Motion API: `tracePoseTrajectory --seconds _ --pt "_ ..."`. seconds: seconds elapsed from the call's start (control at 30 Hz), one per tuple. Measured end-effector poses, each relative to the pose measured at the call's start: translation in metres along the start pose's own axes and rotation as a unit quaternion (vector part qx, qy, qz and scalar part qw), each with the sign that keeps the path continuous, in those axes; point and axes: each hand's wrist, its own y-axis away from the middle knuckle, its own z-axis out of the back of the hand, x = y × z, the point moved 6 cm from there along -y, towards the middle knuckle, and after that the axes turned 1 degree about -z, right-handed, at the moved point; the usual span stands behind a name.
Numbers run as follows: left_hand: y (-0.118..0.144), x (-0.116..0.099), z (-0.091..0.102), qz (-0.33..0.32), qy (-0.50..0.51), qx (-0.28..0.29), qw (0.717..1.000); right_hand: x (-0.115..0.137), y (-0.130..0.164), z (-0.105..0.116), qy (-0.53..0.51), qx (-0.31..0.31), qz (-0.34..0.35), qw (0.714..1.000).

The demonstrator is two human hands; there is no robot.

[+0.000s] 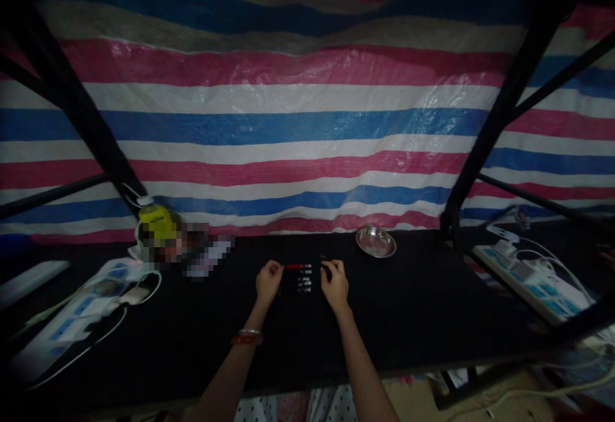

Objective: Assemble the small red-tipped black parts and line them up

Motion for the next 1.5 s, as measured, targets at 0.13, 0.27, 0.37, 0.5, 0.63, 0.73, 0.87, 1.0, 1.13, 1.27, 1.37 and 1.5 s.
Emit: tracePoseTrajectory --seconds 0.13,0.27,0.37,0.5,0.63,0.73,0.87,1.0,1.13,1.27,1.37,1.5 --pt "0.002 0.005 0.002 0.012 0.065 -0.024 0.998 0.015 0.016 -0.01 -0.026 0.047 0.028 0.998" --pt "0.004 0.008 0.005 0.015 0.108 -0.038 0.993 0.018 0.019 -0.013 -0.028 0.065 0.016 0.997" --pt "0.007 0.008 0.007 0.014 0.123 -0.035 0.992 0.014 0.016 -0.013 -0.04 0.066 -0.002 0.997" --pt "0.013 0.005 0.008 0.01 0.127 -0.017 0.992 0.009 0.014 -0.013 -0.066 0.06 -0.012 0.996" --pt "0.017 0.003 0.009 0.01 0.114 0.002 0.993 0.005 0.014 -0.015 -0.078 0.069 -0.023 0.994" --pt "0.017 0.003 0.008 0.013 0.1 0.01 0.995 0.005 0.015 -0.016 -0.076 0.08 -0.031 0.993" --pt "0.016 0.006 0.006 0.017 0.086 0.016 0.996 0.007 0.014 -0.014 -0.082 0.074 -0.027 0.994" --pt "0.014 0.009 0.004 0.019 0.077 0.019 0.997 0.006 0.012 -0.014 -0.103 0.063 -0.024 0.992" --pt "0.014 0.008 0.003 0.018 0.073 0.024 0.997 0.002 0.01 -0.017 -0.087 0.064 -0.047 0.993" --pt "0.015 0.004 0.005 0.017 0.07 0.028 0.997 0.002 0.01 -0.02 -0.052 0.083 -0.061 0.993" --pt "0.016 0.003 0.005 0.02 0.066 0.029 0.997 0.002 0.01 -0.022 -0.046 0.095 -0.063 0.992" --pt "0.016 0.003 0.005 0.02 0.06 0.034 0.997 0.002 0.01 -0.021 -0.055 0.101 -0.058 0.992"
